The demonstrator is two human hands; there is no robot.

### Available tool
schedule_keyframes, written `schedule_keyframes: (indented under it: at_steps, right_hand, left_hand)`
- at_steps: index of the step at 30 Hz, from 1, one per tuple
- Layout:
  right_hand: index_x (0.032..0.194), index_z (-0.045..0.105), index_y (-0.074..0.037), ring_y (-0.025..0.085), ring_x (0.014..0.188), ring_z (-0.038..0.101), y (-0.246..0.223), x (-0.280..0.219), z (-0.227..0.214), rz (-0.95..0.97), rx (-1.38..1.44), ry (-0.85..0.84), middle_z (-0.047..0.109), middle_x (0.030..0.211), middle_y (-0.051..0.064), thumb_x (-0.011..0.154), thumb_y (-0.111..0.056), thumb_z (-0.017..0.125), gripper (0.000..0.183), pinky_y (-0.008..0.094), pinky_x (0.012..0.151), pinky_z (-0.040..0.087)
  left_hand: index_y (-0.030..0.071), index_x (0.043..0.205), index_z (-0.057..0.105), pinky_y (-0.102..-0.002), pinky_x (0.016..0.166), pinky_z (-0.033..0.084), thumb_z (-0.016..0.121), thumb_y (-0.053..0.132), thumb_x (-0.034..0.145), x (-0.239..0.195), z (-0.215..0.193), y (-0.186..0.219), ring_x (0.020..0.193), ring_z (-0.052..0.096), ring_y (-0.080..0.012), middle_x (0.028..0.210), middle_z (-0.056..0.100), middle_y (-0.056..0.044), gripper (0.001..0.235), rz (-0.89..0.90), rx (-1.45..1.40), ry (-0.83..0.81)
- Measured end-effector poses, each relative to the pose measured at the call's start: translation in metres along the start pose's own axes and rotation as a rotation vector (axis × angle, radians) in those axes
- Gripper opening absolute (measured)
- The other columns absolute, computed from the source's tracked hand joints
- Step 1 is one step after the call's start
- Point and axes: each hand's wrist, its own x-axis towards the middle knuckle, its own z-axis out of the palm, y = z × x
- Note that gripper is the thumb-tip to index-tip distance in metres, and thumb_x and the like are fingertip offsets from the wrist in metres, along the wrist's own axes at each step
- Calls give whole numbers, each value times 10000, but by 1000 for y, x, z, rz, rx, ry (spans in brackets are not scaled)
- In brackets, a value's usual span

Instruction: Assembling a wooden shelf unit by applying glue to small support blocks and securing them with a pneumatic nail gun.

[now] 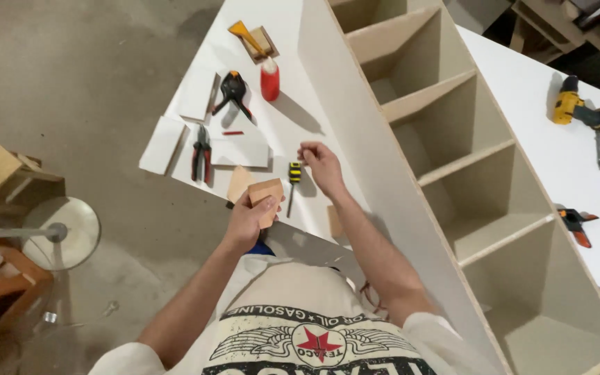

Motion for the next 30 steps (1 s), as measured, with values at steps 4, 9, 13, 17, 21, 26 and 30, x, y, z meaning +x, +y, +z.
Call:
schedule_keyframes:
  at_steps: [4, 9, 13, 17, 21, 26, 30]
  right_hand:
    - [1332, 644, -103, 329, 1138, 688, 8, 131, 59, 27, -369, 86, 706, 1222, 162, 899, -229, 779, 471, 467, 946, 567]
    - [1544, 457, -89, 428, 1384, 517, 24, 207, 104, 66, -398, 163, 464, 1540, 187, 683, -281, 967, 1019, 545, 1172, 422]
    - [1471, 529, -268, 234, 1224, 677, 51, 233, 119, 179, -490, 272, 643, 1394, 12, 701, -450, 954, 898, 364, 1061, 546]
    - [1504, 375, -19, 448, 1248, 617, -60, 144, 115, -3, 95, 236, 605, 1349, 305, 877, -176, 834, 792, 560, 1141, 458]
    - [1553, 241, 21, 477, 1302, 555, -88, 32, 87, 141, -70, 120, 533, 1401, 366, 858, -410, 858, 1025, 596, 1122, 432]
    - [1321, 534, -80, 381, 1211, 633, -99, -103, 47, 196, -246, 321, 663, 1243, 187, 697, -295, 961, 786, 494, 1026, 505]
    - [1248, 684, -221, 219, 1136, 657, -109, -204, 8, -52, -380, 689, 667, 1172, 17, 628, -269, 1014, 704, 371, 1041, 489]
  left_hand:
    - [15, 1178, 629, -393, 604, 628, 862, 120, 801, 25, -53, 41, 783, 692, -274, 967, 696, -197, 456, 35, 90, 49]
    - [51, 1108, 685, -380, 661, 634, 865, 75, 797, 33, -75, 124, 816, 717, -247, 945, 706, -133, 360, 59, 228, 33]
    - [65, 1180, 667, -400, 711, 642, 870, 81, 803, 60, -106, 128, 825, 719, -256, 970, 698, -150, 428, -8, 239, 18]
    - [36, 1176, 644, -376, 675, 625, 824, 119, 854, 72, -102, 144, 766, 698, -235, 916, 696, -181, 378, -9, 203, -52]
    - [37, 1240, 597, -377, 669, 616, 780, 100, 886, 96, -100, 150, 818, 696, -254, 1023, 681, -193, 403, -31, 148, -149]
    - [77, 1210, 586, -321, 640, 592, 729, 64, 904, 97, -70, 155, 748, 700, -221, 941, 701, -183, 338, 0, 239, -264]
    - [143, 1256, 525, -336, 699, 594, 690, 27, 952, 85, -41, 121, 860, 705, -261, 1066, 695, -226, 364, 11, 227, -431]
